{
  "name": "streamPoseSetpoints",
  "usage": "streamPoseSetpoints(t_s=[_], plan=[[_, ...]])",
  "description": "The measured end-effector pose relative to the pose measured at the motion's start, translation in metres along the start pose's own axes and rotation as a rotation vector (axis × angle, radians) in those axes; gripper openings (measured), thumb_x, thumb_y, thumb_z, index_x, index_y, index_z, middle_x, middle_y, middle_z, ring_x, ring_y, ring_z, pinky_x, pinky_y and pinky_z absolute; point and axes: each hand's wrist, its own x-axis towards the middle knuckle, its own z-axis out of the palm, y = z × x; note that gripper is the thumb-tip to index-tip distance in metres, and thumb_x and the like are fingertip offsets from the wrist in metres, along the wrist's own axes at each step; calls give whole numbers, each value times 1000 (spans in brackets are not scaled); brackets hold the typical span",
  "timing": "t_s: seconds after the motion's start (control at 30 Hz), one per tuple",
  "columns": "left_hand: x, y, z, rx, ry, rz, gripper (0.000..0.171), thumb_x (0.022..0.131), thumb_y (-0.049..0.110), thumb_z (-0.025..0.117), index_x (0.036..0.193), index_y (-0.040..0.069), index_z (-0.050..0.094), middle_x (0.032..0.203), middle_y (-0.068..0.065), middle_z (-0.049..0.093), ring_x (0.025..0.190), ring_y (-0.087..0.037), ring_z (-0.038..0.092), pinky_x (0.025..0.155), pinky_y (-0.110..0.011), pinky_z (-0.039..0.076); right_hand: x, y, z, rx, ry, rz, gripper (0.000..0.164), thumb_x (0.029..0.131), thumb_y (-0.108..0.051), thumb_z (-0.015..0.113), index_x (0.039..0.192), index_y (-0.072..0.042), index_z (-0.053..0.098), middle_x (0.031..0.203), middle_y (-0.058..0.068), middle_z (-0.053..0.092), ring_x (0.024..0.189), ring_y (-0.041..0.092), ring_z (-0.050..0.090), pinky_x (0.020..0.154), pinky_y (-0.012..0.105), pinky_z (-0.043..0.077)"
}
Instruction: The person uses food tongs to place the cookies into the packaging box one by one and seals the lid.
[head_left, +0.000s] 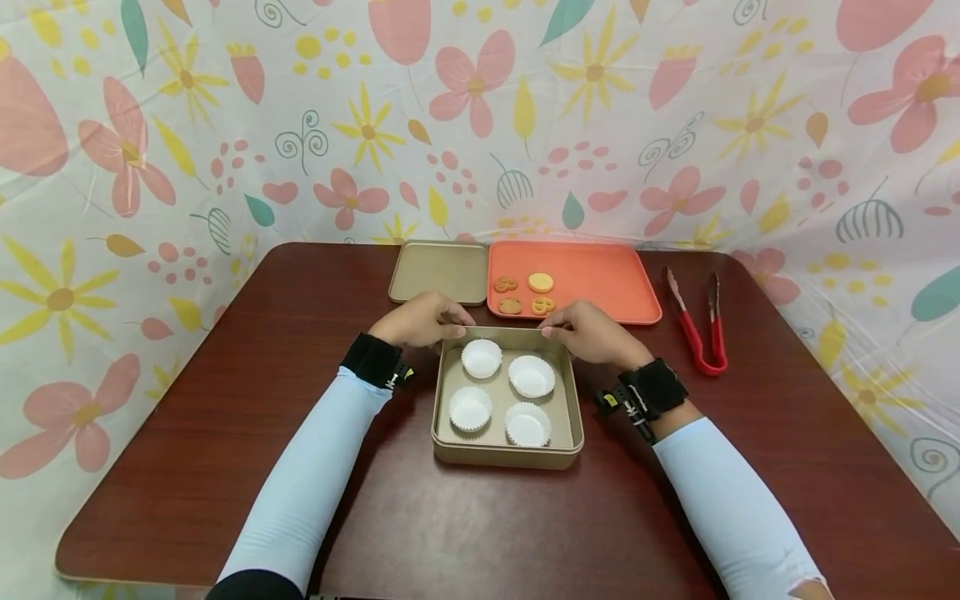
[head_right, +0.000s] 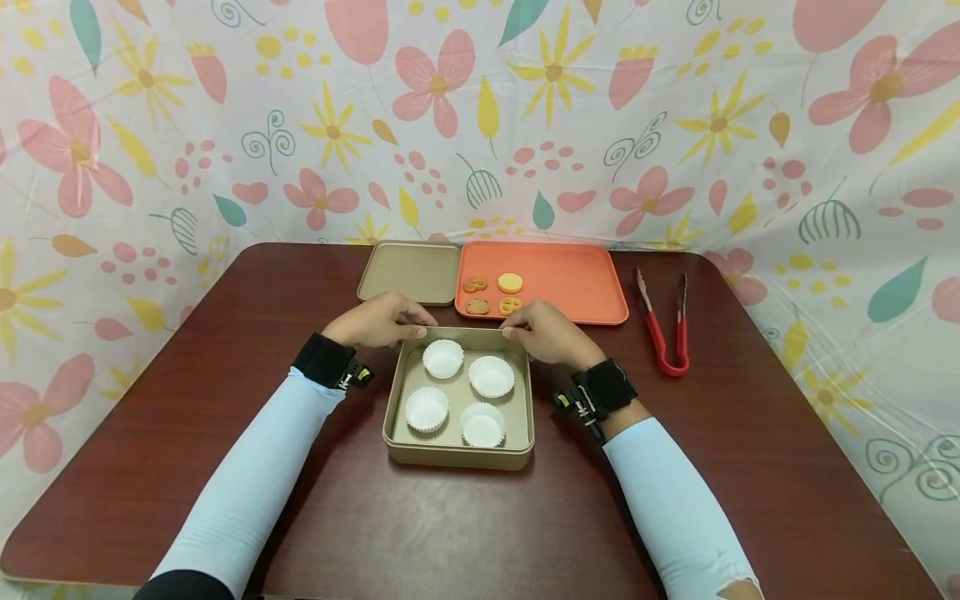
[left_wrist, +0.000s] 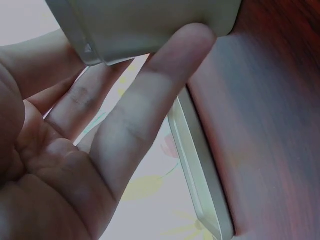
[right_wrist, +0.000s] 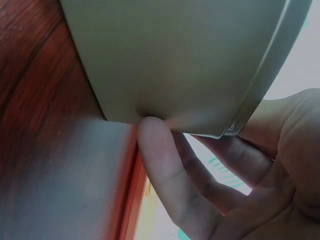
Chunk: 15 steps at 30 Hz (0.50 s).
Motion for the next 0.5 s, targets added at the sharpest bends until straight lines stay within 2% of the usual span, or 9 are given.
streamPoseSetpoints(t_s=[0.07,0.27,0.43,0.5], plan=[[1,0,0,2,1,1,20,93,15,63,111,10,70,102,-3,69,63,-24,66,70,-30,52,0,-1,-1,-2,-2,-1,19,95,-16,60,103,-5,74,99,3,70,85,15,59,75,34,48],[1,0,0,10,-8,21,23,93,18,63,113,11,69,105,-1,68,78,-19,67,76,-30,51,-1,0,-3,-4,-8,-8,19,95,-15,60,104,-5,74,100,4,70,85,15,59,75,34,47],[-7,-1,-1,-121,-94,2,42,92,24,65,130,8,57,121,-7,60,82,-26,67,68,-35,55,-1,1,-2,7,-13,-3,19,95,-16,60,104,-6,74,101,4,70,82,16,58,74,34,47],[-12,-1,-1,-167,-129,-18,53,89,27,68,136,11,50,128,-8,54,90,-26,65,69,-37,56,-1,1,-2,7,-20,4,20,95,-17,59,105,-7,73,101,4,70,77,16,57,73,33,46]])
